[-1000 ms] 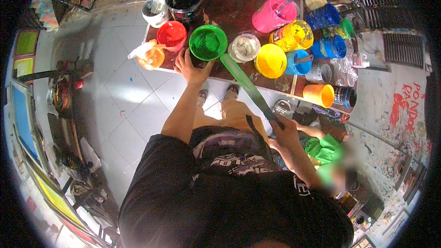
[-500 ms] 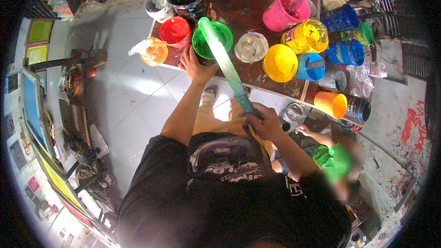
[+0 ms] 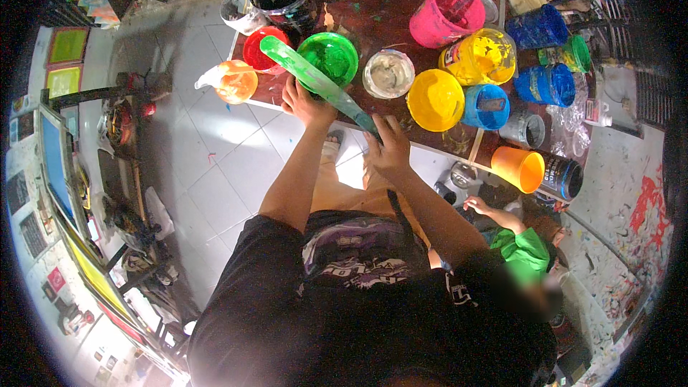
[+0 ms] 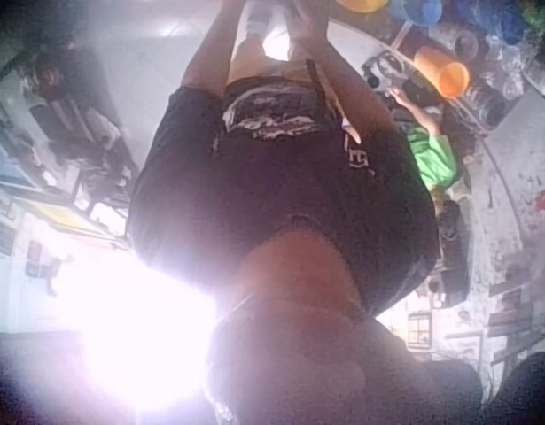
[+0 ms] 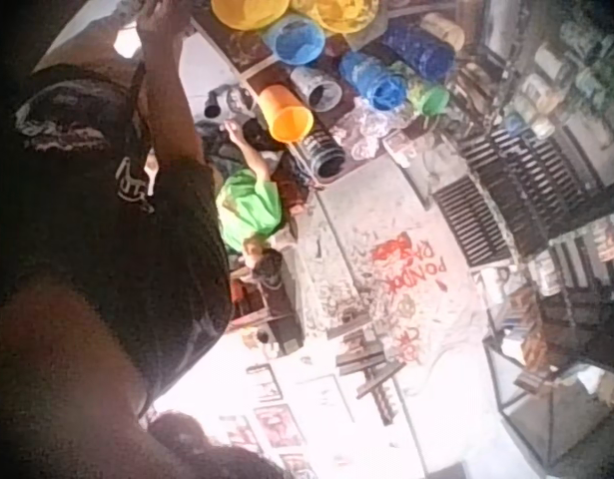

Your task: The person folds a black cloth, then moves to a table with multiple paint containers. They pick up a green paint container and a stir stick, stir the paint, and wipe the stick with the cloth. The person also briefly handles a large framed panel with blue and yellow paint.

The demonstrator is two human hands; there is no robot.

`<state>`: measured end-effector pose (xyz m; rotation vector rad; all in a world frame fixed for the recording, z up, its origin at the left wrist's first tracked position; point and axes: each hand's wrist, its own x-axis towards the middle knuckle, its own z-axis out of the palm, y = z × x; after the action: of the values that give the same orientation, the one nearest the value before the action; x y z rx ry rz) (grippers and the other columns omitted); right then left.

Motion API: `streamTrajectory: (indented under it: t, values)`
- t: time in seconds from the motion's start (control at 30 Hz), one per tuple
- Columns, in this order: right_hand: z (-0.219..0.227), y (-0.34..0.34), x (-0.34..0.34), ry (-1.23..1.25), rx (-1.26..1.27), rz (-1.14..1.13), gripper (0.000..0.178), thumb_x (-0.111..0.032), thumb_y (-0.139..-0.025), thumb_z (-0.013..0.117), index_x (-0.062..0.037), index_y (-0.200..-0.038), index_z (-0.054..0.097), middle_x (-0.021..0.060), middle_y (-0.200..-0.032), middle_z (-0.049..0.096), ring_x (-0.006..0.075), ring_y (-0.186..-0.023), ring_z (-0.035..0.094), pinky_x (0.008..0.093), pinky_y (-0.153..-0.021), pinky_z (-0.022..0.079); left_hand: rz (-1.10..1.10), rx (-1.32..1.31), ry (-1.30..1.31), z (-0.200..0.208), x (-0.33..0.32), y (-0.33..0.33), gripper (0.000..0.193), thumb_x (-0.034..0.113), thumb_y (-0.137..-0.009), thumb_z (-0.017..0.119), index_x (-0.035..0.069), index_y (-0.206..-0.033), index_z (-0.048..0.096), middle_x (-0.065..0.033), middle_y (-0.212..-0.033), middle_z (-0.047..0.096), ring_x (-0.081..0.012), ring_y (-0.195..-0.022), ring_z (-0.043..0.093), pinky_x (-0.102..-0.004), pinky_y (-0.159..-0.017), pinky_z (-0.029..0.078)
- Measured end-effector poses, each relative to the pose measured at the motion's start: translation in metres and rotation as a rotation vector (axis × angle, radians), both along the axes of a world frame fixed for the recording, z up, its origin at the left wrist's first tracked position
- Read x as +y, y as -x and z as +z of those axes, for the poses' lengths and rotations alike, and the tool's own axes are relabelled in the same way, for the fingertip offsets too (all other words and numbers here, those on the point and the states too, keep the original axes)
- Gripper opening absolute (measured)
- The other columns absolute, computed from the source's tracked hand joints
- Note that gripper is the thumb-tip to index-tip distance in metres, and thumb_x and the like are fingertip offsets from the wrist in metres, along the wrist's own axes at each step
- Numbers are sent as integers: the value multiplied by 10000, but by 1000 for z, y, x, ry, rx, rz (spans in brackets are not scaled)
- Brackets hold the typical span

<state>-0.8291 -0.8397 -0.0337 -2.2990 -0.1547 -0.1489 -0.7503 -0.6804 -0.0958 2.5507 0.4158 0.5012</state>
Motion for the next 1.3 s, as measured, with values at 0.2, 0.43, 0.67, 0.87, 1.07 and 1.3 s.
streamTrajectory:
  t: [0.2, 0.43, 0.67, 0.87, 1.07, 1.3]
  values:
    - [-20, -3, 3, 119, 42, -35, 413, -230, -752, 590, -67, -1120, 500, 186, -924, 530, 346, -748, 554, 420, -615, 464, 21, 33, 12, 12, -5, -1, 806, 465, -490, 720, 120, -1155, 424, -82, -1222, 366, -313, -1132, 279, -478, -894, 177]
    - [-12, 12, -5, 186, 120, -20, 391, -167, -760, 559, -40, -1122, 484, 163, -859, 528, 331, -744, 553, 396, -593, 450, 39, 39, 9, 6, -3, -3, 839, 488, -475, 721, 125, -1168, 419, -86, -1227, 363, -313, -1145, 277, -485, -908, 170]
    - [-1, 43, -27, 209, 278, -45, 411, -203, -775, 549, -57, -1147, 457, 152, -856, 557, 320, -741, 572, 401, -611, 453, 20, 29, 19, 8, -2, -4, 870, 515, -456, 722, 130, -1174, 419, -88, -1216, 376, -316, -1139, 285, -488, -906, 174]
    - [37, 59, -37, 386, 579, -11, 405, -205, -784, 541, -62, -1152, 451, 151, -843, 560, 319, -722, 572, 409, -593, 449, 27, 24, 2, 11, -3, -4, 828, 510, -476, 707, 134, -1160, 433, -88, -1203, 391, -306, -1123, 303, -477, -897, 186]
    - [54, 84, -61, 447, 527, 25, 415, -305, -811, 474, -99, -1166, 412, 157, -856, 557, 353, -717, 570, 438, -598, 454, 31, 37, 17, 9, -2, -5, 787, 495, -495, 686, 134, -1148, 439, -86, -1210, 388, -304, -1127, 301, -469, -900, 192]
    - [105, 82, -62, 462, 533, -21, 379, -246, -805, 510, -82, -1143, 465, 157, -816, 575, 331, -727, 575, 414, -616, 455, 34, 49, 50, 11, -1, -4, 817, 498, -474, 695, 134, -1154, 426, -85, -1219, 381, -290, -1144, 297, -453, -908, 199]
